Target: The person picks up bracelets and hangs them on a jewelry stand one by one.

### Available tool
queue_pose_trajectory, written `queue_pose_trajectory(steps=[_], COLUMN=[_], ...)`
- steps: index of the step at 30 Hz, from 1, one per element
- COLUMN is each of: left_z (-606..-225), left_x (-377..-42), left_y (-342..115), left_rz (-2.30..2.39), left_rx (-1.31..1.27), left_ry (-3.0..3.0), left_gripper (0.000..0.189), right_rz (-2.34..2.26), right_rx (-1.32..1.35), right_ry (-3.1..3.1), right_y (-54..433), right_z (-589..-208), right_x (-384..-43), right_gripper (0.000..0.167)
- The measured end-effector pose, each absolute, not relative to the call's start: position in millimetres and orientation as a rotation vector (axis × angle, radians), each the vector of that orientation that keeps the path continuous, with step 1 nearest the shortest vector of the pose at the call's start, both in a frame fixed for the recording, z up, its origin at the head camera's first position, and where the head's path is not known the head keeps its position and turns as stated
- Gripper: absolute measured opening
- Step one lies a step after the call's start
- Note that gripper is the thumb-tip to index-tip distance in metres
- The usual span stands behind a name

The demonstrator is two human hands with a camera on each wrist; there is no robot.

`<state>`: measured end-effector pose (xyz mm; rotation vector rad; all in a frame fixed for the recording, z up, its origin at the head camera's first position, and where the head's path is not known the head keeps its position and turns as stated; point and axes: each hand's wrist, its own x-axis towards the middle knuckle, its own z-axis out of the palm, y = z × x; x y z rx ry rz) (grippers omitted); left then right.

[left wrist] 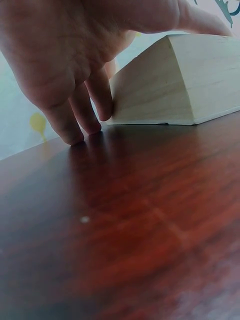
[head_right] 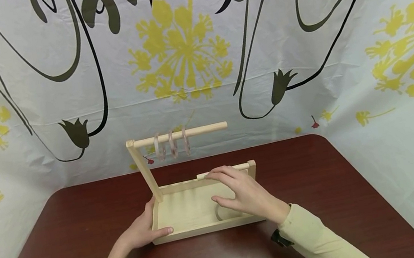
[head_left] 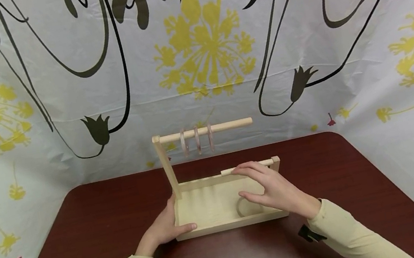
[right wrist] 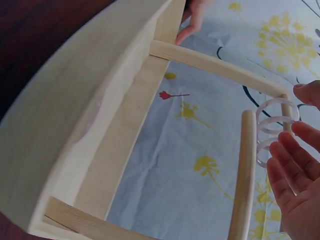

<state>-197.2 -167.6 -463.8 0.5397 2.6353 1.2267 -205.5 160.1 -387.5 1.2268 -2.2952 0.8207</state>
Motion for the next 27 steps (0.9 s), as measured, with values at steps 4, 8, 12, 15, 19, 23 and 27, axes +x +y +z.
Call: queue_pose_trajectory(steps=[4,8,12,15,19,23,27], left_z=[-463.1,-463.2,-464.6,-465.1,-465.3,-466.2,-467.0], left_x=[-197.4,-197.3,-197.5,-198.2,-199.0,-198.5,-197.7], left_y=[-167.5,-167.9,-168.2,-168.6,-169.1,-169.1,-169.0], left_rz=[1.222,1.223,1.222,1.219,1.21,1.21,1.214], left_rx=[0.514,0.502,0.511,0.515,0.513,0.508,0.506], left_ry=[2.64,2.648,2.645,2.644,2.654,2.656,2.652], left_gripper=[0.117,0.117,0.117,0.118,0.119,0.118,0.118], right_rz=[0.814,0.83,0.831,0.822,0.829,0.875,0.893], right_rx=[1.209,1.221,1.226,1.218,1.209,1.206,1.214], right_ry=[-2.322,-2.323,-2.342,-2.361,-2.374,-2.411,-2.442], right_y=[162.2,163.7,166.0,168.0,169.9,171.0,172.7], right_z=[-393.4,-399.7,-407.3,-412.4,-418.1,-424.8,-431.7], right_x=[-202.0,-198.9,-196.2,-196.1,-197.3,-198.5,-199.7], right_gripper=[0.047,0.047,0.042,0.041,0.04,0.04,0.041])
